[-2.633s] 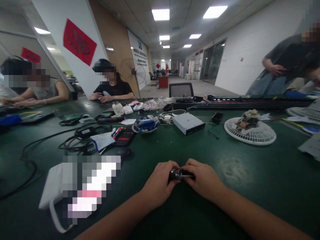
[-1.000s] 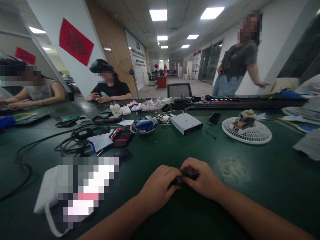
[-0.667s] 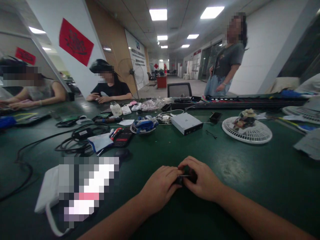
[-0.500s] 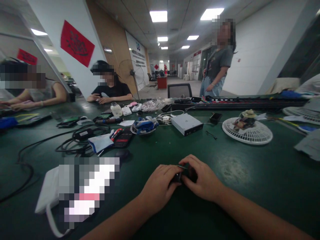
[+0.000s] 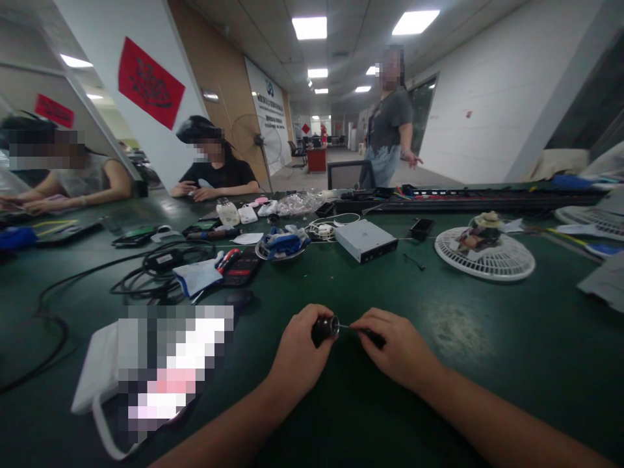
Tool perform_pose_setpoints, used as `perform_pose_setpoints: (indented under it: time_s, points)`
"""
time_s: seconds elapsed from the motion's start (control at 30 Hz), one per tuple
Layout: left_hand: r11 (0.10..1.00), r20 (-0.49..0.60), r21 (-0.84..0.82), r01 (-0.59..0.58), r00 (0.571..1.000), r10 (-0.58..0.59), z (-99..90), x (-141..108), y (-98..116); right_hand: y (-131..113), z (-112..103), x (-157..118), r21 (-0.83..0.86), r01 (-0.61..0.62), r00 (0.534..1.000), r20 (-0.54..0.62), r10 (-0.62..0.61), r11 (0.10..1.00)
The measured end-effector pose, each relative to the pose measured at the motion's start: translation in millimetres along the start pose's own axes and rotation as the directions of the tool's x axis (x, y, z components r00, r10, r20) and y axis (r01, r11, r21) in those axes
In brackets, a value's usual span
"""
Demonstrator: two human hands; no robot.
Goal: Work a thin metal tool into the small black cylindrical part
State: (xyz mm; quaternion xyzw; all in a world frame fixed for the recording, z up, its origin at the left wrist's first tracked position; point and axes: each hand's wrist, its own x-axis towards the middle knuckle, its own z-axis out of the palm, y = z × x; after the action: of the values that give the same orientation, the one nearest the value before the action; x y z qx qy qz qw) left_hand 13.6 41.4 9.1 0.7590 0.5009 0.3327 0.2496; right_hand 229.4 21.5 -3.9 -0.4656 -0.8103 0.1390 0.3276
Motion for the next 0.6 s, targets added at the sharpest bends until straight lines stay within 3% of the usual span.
perform_pose_setpoints:
  time_s: [0.17,0.33,0.47,0.6]
  points:
    - [0.999,-0.004,0.016,-0.048,0.999,0.048,1.5,-0.5,-1.9,-2.7,0.5,-2.1,-0.039,0.117,0.993,0.036,-0.116,0.992]
    - [0.994,0.005,0.032,-0.101,0.995,0.101,3.4,-0.4,-4.7,-2.5,0.7,-1.4,-0.119,0.026,1.000,-0.012,-0.027,0.993]
    - [0.994,0.011,0.027,-0.103,0.995,0.103,3.0,-0.3,-4.5,-2.0,0.0,-1.2,-0.077,0.111,0.992,0.064,-0.106,0.991]
    - [0.991,0.044,0.021,-0.135,0.990,0.134,3.2,-1.2,-5.1,-3.1,-0.4,-0.8,-0.098,0.042,0.999,-0.016,-0.043,0.994]
